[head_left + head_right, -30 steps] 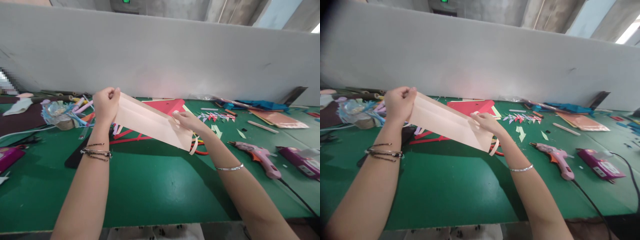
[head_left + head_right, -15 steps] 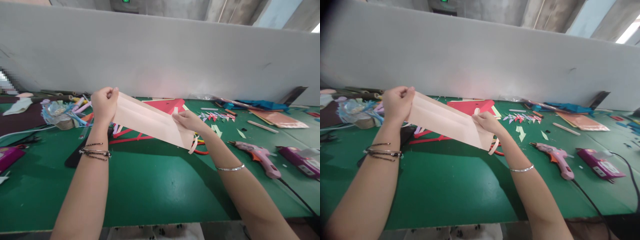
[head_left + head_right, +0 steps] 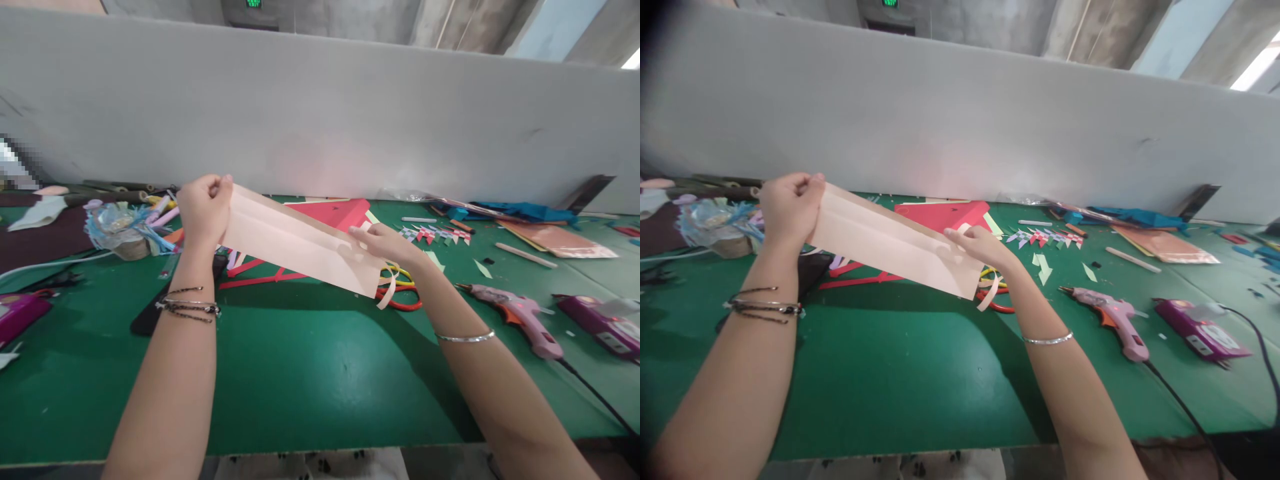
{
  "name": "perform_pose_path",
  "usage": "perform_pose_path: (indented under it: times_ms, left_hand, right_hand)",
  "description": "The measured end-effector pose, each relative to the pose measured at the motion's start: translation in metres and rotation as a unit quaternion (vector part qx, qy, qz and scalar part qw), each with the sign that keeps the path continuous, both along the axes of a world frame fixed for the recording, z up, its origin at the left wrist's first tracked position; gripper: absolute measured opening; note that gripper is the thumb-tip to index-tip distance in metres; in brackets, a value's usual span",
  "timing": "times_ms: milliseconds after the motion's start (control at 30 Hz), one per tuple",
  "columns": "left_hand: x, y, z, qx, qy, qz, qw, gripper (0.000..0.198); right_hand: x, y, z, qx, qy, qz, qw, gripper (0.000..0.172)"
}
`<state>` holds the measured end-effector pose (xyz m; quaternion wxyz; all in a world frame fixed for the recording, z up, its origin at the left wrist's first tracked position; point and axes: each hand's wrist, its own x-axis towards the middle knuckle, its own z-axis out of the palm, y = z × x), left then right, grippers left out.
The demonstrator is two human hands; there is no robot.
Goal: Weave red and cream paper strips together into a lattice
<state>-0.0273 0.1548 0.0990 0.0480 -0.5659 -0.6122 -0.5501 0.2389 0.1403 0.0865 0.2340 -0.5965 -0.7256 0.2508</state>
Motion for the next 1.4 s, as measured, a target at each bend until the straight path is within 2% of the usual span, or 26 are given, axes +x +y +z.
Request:
perform_pose_path:
  times_ms: [100, 167, 467, 700, 833, 1000, 1233, 1400]
  left_hand:
    - [0.0, 0.0, 0.0, 0.003, 0.0, 0.006, 1.0, 0.035]
    - [0.0, -0.001, 0.0, 0.006, -0.001, 0.004, 1.0, 0.035]
    - [0.0, 0.001, -0.001, 0.006, -0.006, -0.004, 1.0, 0.034]
    - [0.001, -0.001, 0.0, 0.006, -0.006, 0.003, 1.0, 0.034]
    - [-0.001, -0.002, 0.002, 0.003, -0.007, 0.01, 1.0, 0.035]
    - [-0.003, -0.002, 0.003, -0.007, -0.018, 0.027, 0.999, 0.035]
    - [-0.006, -0.001, 0.001, -0.008, -0.02, 0.037, 0.999, 0.034]
    - [-0.007, -0.001, 0.0, -0.006, -0.018, 0.035, 0.999, 0.033]
  right_hand:
    - [0.001, -0.001, 0.001, 0.008, -0.031, 0.042, 0.999, 0.046]
    - [0.001, 0.0, 0.001, 0.012, -0.034, 0.044, 0.998, 0.043]
    - [0.001, 0.001, 0.006, 0.002, 0.005, 0.005, 1.0, 0.044]
    - [0.007, 0.009, 0.0, 0.024, 0.037, -0.071, 0.997, 0.044]
    - [0.008, 0.008, -0.002, 0.035, 0.046, -0.045, 0.997, 0.044]
    - [0.007, 0.004, 0.003, 0.006, -0.008, 0.025, 1.0, 0.044]
    - [0.01, 0.003, 0.007, 0.006, 0.013, 0.032, 0.999, 0.041]
    - [0.01, 0.005, 0.005, 0.005, 0.036, 0.007, 0.999, 0.044]
